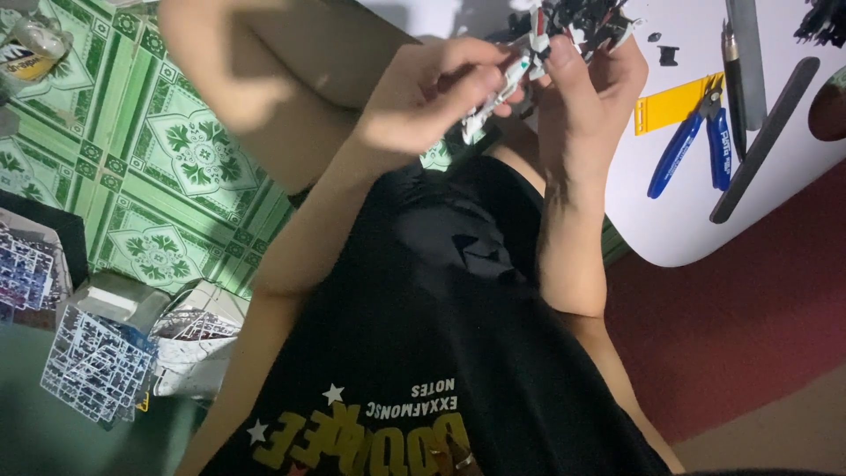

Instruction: The person assembles a small plastic model kit by hand, snapping together white, black, and red parts. They attach wing-like components and other pieces to the central body, rotating the model to fit parts into place.

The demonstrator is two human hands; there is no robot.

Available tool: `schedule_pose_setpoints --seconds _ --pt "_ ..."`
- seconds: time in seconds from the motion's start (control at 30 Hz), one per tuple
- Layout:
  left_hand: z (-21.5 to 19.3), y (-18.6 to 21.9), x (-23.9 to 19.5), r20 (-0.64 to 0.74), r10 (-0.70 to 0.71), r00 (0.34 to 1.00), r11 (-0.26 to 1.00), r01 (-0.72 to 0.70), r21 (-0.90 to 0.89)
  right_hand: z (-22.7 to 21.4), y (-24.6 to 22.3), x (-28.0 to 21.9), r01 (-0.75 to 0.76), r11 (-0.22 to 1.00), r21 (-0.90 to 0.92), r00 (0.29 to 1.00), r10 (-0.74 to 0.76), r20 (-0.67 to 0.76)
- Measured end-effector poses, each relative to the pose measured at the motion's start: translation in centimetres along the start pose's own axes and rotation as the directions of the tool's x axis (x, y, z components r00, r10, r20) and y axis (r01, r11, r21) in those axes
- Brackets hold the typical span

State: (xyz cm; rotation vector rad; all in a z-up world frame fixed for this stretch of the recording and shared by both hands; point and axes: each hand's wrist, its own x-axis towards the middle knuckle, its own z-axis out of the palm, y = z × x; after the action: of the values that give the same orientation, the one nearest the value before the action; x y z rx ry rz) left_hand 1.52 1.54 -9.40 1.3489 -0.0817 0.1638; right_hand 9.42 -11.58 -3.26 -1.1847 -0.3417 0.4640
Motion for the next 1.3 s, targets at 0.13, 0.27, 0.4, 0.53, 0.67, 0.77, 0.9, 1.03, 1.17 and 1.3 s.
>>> schedule_pose_setpoints --seconds 0.13,0.27,0.4,0.53,0.67,0.77,0.9,1.03,1.17,1.3 --pt "0.7 8.5 0.8 -0.08 -0.212 0.974 0.961 0.223 0.161 -0.3 0.1 0.0 0.004 1.0 0.015 0.999 -0.004 0.037" --pt "0.6 8.2 0.8 -0.057 -0.114 0.992 0.885 0.128 0.448 -0.5 0.4 -0.3 -0.013 0.99 0.141 0.998 0.003 0.066" --pt "1.4 5.6 0.1 -0.088 0.201 0.976 0.693 -0.078 0.716 0.6 -0.1 -0.2 0.04 0.991 0.129 0.998 -0.045 0.037" --pt "2.8 7.5 0.1 -0.165 0.261 0.951 0.618 -0.033 0.785 0.7 0.3 -0.7 0.077 0.985 0.155 0.996 -0.082 0.025" --pt "3.2 6.9 0.7 -0.055 0.507 0.86 0.254 -0.088 0.963 0.3 0.5 -1.0 0.09 0.987 0.133 0.995 -0.095 0.031" --pt "3.4 7.6 0.5 -0.05 0.479 0.876 0.217 -0.063 0.974 -0.5 0.9 -1.3 0.084 0.988 0.133 0.996 -0.084 -0.003" --pt "3.1 6.7 0.8 -0.007 0.612 0.791 0.135 -0.095 0.986 -0.5 0.6 -1.9 0.027 0.983 0.182 0.997 -0.015 -0.069" --pt "3.0 7.9 0.8 0.008 0.593 0.805 0.111 -0.092 0.99 0.2 0.1 -2.0 -0.009 0.981 0.194 0.991 0.034 -0.127" --pt "3.1 7.0 0.0 -0.063 0.521 0.851 0.315 -0.123 0.941 0.4 0.3 -1.9 0.048 0.985 0.167 0.99 -0.025 -0.137" --pt "3.0 8.2 0.0 -0.07 0.4 0.914 0.466 -0.137 0.874 0.3 0.1 -1.8 0.048 0.987 0.156 0.996 -0.036 -0.081"
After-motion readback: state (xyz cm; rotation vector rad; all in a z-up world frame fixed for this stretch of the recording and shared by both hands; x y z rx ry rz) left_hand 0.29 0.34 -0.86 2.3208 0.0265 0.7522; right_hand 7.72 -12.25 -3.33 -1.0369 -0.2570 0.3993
